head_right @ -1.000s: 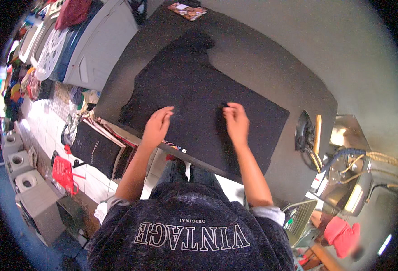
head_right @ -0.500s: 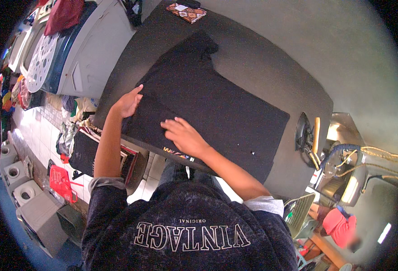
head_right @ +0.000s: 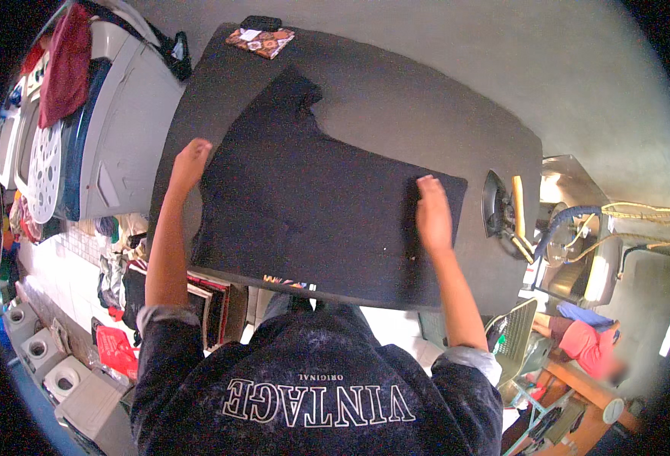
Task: The person irons several black t-shirts on an ironing board, smoothing each garment with a steam iron, then folds and stacks them. The person handles each shirt one at a time, adjusting and flipping them as needed before ironing and folding.
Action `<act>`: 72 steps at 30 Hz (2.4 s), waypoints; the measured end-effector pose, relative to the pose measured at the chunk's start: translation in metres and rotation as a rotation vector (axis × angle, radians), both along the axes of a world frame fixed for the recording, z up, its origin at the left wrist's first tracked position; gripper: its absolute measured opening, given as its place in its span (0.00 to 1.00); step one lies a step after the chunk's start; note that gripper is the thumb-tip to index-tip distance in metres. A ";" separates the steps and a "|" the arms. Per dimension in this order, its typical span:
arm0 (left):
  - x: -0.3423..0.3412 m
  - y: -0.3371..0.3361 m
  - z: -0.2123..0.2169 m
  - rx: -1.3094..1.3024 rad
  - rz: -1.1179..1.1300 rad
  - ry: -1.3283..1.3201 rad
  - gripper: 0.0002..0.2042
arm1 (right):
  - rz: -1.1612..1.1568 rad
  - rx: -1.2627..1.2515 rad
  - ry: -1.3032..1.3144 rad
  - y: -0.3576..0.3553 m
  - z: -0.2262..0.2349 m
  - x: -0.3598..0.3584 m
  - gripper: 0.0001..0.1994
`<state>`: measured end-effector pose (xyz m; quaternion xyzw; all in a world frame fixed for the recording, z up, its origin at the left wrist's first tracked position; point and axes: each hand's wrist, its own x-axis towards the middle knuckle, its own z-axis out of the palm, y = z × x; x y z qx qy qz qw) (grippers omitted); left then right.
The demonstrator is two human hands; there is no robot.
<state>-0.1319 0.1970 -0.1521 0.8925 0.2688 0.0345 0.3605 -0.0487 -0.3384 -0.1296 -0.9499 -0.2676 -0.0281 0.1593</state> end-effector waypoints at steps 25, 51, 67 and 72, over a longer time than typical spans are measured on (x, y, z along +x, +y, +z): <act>-0.138 0.000 0.052 -0.399 -0.464 0.382 0.15 | -0.026 -0.286 0.379 -0.064 0.087 -0.081 0.10; -0.099 -0.018 0.047 -0.207 -0.070 0.277 0.12 | -0.026 0.538 0.609 0.219 0.014 -0.111 0.12; -0.042 0.010 0.000 -0.036 -0.237 0.046 0.11 | -0.625 0.312 -0.040 0.004 0.020 -0.120 0.10; -0.047 -0.004 -0.018 0.285 -0.209 -0.058 0.09 | -0.591 -0.254 0.044 -0.054 -0.027 -0.116 0.29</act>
